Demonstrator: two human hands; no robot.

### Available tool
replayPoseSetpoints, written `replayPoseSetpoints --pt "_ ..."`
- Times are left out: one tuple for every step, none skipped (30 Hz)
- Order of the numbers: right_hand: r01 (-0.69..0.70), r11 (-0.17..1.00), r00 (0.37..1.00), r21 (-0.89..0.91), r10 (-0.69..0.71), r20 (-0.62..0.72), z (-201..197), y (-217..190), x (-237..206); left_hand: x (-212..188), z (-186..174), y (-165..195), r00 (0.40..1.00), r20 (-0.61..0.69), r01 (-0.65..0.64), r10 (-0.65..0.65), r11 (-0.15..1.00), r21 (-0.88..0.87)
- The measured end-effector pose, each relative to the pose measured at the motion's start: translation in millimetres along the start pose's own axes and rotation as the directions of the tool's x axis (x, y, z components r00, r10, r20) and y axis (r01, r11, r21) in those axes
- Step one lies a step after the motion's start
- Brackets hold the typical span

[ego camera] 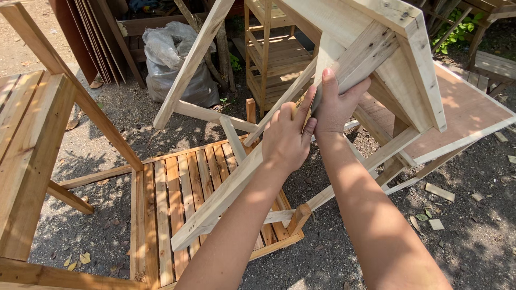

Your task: The person sands a wooden chair frame with sheets of sandpaper, rubbing the legs, rails and edges by hand. They reposition the frame and work over different surfaces, then run their hands over the sanded wood at the end.

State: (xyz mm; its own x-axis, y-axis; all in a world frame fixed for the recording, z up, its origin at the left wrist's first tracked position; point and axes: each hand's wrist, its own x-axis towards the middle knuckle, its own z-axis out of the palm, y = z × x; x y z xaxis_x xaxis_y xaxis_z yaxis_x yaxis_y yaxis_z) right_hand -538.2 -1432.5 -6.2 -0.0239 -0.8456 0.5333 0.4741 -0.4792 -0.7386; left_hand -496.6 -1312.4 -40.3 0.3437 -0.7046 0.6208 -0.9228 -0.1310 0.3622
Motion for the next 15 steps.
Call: replayPoseSetpoints --pt "0.004 1.000 1.000 0.010 -0.004 0.008 -0.4 0.2 1.2 -9.3 -2.3 -7.1 0.999 -0.035 -0.027 0.027 1.000 0.016" --pt "0.007 1.000 1.000 0.022 -0.007 0.025 -0.8 1.2 2.4 -23.8 -3.9 -16.5 0.996 -0.076 -0.045 0.048 0.998 0.033" --pt "0.008 1.000 0.999 0.003 -0.008 0.038 -0.9 2.7 3.1 -40.6 -4.9 -27.8 0.991 -0.117 -0.056 0.060 0.998 0.035" --pt "0.015 1.000 0.999 -0.014 -0.014 0.049 -1.3 4.3 4.7 -57.7 -6.6 -40.2 0.984 -0.161 -0.072 0.077 0.997 0.036" --pt "0.025 0.999 0.998 -0.034 -0.022 0.063 -1.5 6.1 5.7 -79.0 -11.4 -53.6 0.990 -0.138 -0.036 0.040 0.999 0.030" --pt "0.031 0.999 0.998 -0.021 -0.029 0.063 -1.3 8.3 6.2 -96.4 -16.0 -63.9 0.994 -0.112 0.001 0.002 1.000 0.024" --pt "0.036 0.999 0.997 -0.009 -0.036 0.061 -1.0 10.3 6.5 -107.1 -17.8 -70.7 0.994 -0.102 0.034 -0.030 0.999 0.032" --pt "0.046 0.999 0.997 0.003 -0.046 0.057 -0.6 12.2 6.3 -115.0 -19.6 -74.2 0.994 -0.094 0.062 -0.058 0.997 0.039" --pt "0.051 0.999 0.997 0.014 -0.052 0.056 -0.2 13.9 6.4 -115.4 -19.2 -73.9 0.993 -0.086 0.089 -0.085 0.995 0.049" --pt "0.050 0.998 0.997 0.026 -0.052 0.060 0.4 15.1 5.7 -110.1 -17.0 -69.8 0.991 -0.079 0.112 -0.108 0.993 0.039" --pt "0.050 0.998 0.997 0.041 -0.052 0.061 0.8 16.2 5.3 -99.3 -13.2 -62.1 0.989 -0.071 0.131 -0.128 0.991 0.033" --pt "0.057 0.997 0.997 0.057 -0.060 0.053 1.4 16.9 5.0 -84.2 -7.8 -52.8 0.987 -0.066 0.145 -0.143 0.989 0.027" --pt "0.064 0.996 0.997 0.069 -0.067 0.047 1.7 17.5 4.9 -66.4 -1.2 -41.8 0.990 -0.094 0.113 -0.109 0.993 0.043" --pt "0.068 0.995 0.997 0.078 -0.072 0.041 2.0 18.0 5.1 -47.2 6.5 -30.3 0.990 -0.119 0.083 -0.075 0.995 0.059" --pt "0.056 0.996 0.997 0.075 -0.060 0.047 2.0 18.3 5.4 -29.0 13.6 -19.7 0.987 -0.155 0.058 -0.048 0.997 0.059"
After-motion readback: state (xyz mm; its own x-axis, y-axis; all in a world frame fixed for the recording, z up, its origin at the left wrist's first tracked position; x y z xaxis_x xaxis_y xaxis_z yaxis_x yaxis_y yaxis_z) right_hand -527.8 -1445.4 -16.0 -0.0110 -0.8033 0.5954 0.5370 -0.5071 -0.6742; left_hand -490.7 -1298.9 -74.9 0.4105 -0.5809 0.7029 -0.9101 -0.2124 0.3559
